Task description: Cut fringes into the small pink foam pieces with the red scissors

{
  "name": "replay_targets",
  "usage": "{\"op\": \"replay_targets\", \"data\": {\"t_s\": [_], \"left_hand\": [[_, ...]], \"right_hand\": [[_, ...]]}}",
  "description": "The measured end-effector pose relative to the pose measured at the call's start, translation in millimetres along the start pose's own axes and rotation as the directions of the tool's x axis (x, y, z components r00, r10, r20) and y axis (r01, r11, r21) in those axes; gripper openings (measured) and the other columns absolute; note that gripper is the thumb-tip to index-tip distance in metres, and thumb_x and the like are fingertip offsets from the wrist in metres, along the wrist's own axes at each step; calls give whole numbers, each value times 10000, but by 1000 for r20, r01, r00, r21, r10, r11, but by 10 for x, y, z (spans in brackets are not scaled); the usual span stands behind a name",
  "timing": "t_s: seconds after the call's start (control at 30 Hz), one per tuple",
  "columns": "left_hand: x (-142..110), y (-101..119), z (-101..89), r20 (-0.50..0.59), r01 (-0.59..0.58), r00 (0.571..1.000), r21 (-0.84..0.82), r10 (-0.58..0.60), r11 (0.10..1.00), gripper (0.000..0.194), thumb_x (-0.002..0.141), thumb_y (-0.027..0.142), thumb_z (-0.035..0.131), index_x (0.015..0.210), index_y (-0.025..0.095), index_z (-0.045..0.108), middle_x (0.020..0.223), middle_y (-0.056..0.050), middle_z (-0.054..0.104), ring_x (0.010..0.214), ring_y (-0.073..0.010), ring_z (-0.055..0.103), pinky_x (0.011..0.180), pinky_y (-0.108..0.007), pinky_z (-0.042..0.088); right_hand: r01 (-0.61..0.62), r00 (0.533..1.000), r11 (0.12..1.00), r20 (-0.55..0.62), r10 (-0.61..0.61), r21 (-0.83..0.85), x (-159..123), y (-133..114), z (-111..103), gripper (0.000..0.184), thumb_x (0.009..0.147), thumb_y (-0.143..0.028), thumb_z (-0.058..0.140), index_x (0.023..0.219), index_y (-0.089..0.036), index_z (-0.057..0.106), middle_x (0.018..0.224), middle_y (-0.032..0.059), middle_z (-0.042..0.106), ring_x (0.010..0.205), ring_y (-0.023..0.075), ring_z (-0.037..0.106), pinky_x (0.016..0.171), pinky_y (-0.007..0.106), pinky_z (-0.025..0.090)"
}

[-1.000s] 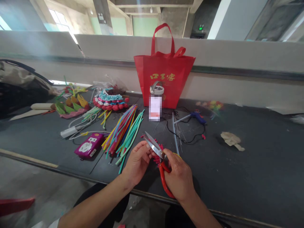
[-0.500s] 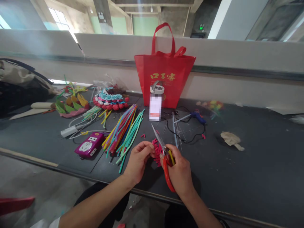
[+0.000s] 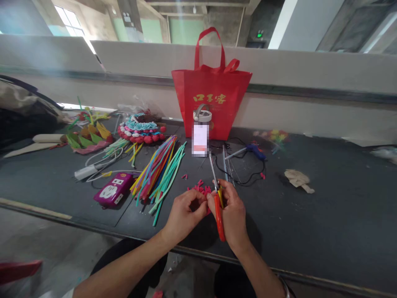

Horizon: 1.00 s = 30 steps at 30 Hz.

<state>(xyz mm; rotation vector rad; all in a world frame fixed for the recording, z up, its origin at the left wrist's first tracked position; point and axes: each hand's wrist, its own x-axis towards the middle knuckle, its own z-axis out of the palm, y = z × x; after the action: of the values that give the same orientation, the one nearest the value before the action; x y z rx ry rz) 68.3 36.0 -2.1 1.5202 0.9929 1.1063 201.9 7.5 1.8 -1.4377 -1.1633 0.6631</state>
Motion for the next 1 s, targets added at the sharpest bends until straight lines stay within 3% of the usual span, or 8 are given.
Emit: {"op": "replay_targets", "data": {"t_s": [0.13,0.37,0.43,0.5,0.6,0.67,0.83,1.0], "left_hand": [[50,15,-50,228,291,948,-351,-221,890,173,757,310,664,733,139,658,641,-20,608,567,-117,505,578,-255,388],[66,30,-109,387,503,854,-448,-347,739,210,688,305,760,736,119,676,637,-28,633,496,-76,495,514,-222,359],[67,21,-100,364,493,866,-506,-343,708,177,689,270,757,728,117,676,633,-28,632,508,-80,508,521,-220,370],[79,13,-94,283,439,898,-586,-336,681,139,697,237,747,725,122,674,642,-23,634,528,-81,518,540,-218,386],[113,-1,-106,129,319,937,-697,-325,643,91,712,199,729,732,137,666,674,-8,634,554,-73,513,571,-210,398],[136,-11,-120,66,261,944,-745,-322,613,82,723,196,722,754,145,666,676,0,627,572,-75,511,589,-210,404],[145,-15,-136,15,188,958,-786,-286,589,101,740,225,720,756,154,651,670,4,609,590,-91,517,614,-228,416],[128,-11,-132,23,185,960,-802,-280,568,108,740,218,731,743,151,646,664,9,599,598,-91,523,621,-227,417]], "right_hand": [[-57,998,993,41,53,103,25,-8,-44,460,703,-305,732,1132,-225,587,793,-13,678,545,103,590,508,212,505],[-37,992,992,121,23,121,29,0,-76,452,715,-302,727,1136,-245,571,767,-37,648,516,94,562,449,197,459],[15,995,999,100,-20,49,26,34,-76,412,759,-317,686,1145,-245,563,770,-30,649,553,109,586,496,214,488],[120,992,985,48,-115,-125,25,94,-85,380,795,-320,647,1158,-247,564,819,-8,664,637,133,621,592,246,520],[296,950,846,49,-307,-444,16,193,-111,373,796,-251,618,1167,-258,579,928,19,670,792,168,641,739,296,522],[347,929,749,100,-355,-564,-2,234,-126,417,770,-176,594,1177,-266,579,948,22,659,831,182,632,758,311,515],[372,918,646,161,-363,-666,-63,246,-128,443,745,-138,575,1172,-254,592,921,41,652,893,229,618,760,346,509],[377,918,640,179,-354,-670,-82,251,-118,440,749,-148,578,1178,-249,591,927,46,659,921,243,621,749,347,511]]}}
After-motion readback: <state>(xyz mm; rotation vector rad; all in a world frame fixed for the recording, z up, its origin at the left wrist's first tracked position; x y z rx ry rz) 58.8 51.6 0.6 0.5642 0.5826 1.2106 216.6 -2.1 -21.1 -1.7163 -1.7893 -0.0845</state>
